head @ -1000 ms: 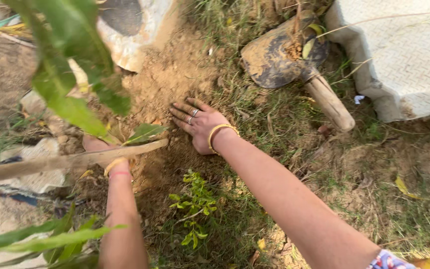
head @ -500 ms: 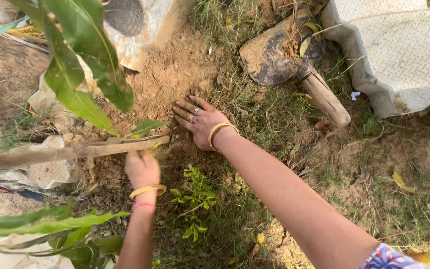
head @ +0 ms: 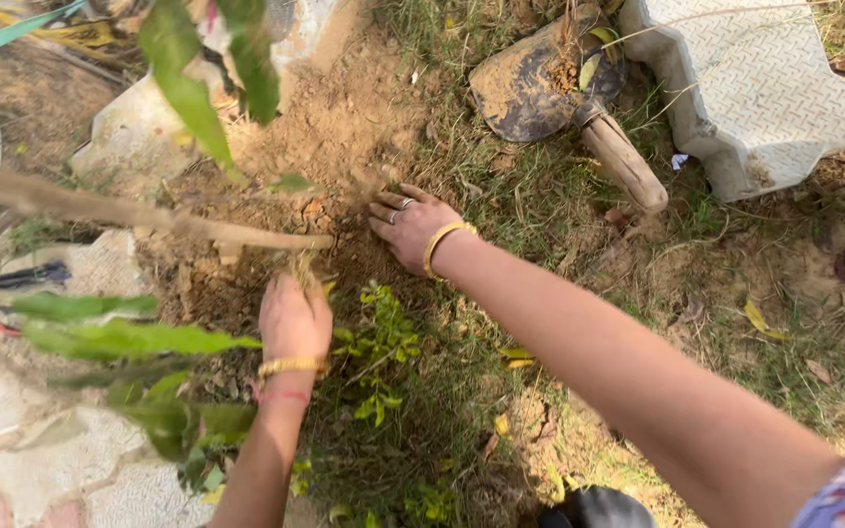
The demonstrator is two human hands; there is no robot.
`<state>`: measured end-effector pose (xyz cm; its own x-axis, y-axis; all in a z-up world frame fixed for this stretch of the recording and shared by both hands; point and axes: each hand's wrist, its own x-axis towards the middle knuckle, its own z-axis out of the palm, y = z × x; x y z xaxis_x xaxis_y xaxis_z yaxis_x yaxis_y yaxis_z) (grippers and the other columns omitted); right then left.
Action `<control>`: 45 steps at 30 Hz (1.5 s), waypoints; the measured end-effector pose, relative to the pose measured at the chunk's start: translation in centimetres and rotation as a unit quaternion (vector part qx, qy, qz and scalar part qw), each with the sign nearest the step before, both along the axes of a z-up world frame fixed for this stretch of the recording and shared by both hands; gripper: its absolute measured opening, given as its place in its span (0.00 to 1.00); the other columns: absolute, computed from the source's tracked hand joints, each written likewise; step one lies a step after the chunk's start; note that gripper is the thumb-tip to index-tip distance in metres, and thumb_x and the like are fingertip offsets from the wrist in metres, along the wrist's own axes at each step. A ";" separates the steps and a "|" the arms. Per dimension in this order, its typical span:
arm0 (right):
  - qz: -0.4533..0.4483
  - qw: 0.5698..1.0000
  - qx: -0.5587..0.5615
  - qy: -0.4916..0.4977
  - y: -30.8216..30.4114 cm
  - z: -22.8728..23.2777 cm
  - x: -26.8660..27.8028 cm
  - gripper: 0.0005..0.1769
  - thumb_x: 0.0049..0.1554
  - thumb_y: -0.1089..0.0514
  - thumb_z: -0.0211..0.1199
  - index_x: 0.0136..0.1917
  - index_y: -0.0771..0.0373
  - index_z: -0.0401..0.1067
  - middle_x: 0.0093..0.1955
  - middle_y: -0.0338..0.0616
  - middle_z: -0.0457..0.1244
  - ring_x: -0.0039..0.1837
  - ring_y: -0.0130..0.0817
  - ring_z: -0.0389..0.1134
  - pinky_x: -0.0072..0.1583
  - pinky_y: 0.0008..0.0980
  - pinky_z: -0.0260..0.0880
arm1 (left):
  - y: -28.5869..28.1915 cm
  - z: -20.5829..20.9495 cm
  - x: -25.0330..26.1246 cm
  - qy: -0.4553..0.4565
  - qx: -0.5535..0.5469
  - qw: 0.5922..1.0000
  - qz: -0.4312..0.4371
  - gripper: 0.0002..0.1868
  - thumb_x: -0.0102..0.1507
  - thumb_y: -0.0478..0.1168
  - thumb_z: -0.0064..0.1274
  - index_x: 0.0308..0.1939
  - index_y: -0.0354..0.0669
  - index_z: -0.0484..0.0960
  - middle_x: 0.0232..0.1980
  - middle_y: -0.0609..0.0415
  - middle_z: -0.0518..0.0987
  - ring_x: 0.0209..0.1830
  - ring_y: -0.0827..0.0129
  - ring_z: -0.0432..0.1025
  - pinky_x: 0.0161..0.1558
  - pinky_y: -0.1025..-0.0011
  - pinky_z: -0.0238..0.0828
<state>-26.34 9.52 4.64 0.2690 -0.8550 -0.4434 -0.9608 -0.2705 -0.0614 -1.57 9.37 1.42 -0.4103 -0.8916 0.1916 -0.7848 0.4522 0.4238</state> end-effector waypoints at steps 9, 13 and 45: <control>-0.020 0.997 0.070 0.008 1.9 7.0 0.3 0.30 0.58 0.56 0.60 0.73 0.57 0.63 0.73 0.52 0.59 0.74 0.49 0.60 0.74 0.47 0.61 | 1.6 0.9 2.4 -0.161 0.091 0.981 -0.049 0.11 0.63 0.41 0.48 0.38 0.33 0.77 0.39 0.34 0.79 0.41 0.42 0.75 0.48 0.52 0.74; 0.088 0.993 0.060 0.049 3.3 10.1 2.9 0.32 0.53 0.56 0.65 0.70 0.60 0.65 0.69 0.50 0.62 0.72 0.48 0.62 0.70 0.47 0.65 | 3.4 3.3 5.0 -0.223 0.140 0.949 -0.175 0.13 0.58 0.42 0.53 0.38 0.34 0.78 0.42 0.35 0.79 0.48 0.42 0.74 0.52 0.52 0.71; -0.160 0.906 0.077 -0.385 -0.1 -10.6 20.7 0.17 0.60 0.51 0.57 0.54 0.65 0.76 0.54 0.56 0.70 0.56 0.45 0.73 0.57 0.39 0.72 | 3.5 2.7 6.0 0.118 0.448 0.808 0.364 0.37 0.73 0.61 0.21 0.64 0.39 0.76 0.65 0.29 0.73 0.66 0.40 0.71 0.69 0.54 0.65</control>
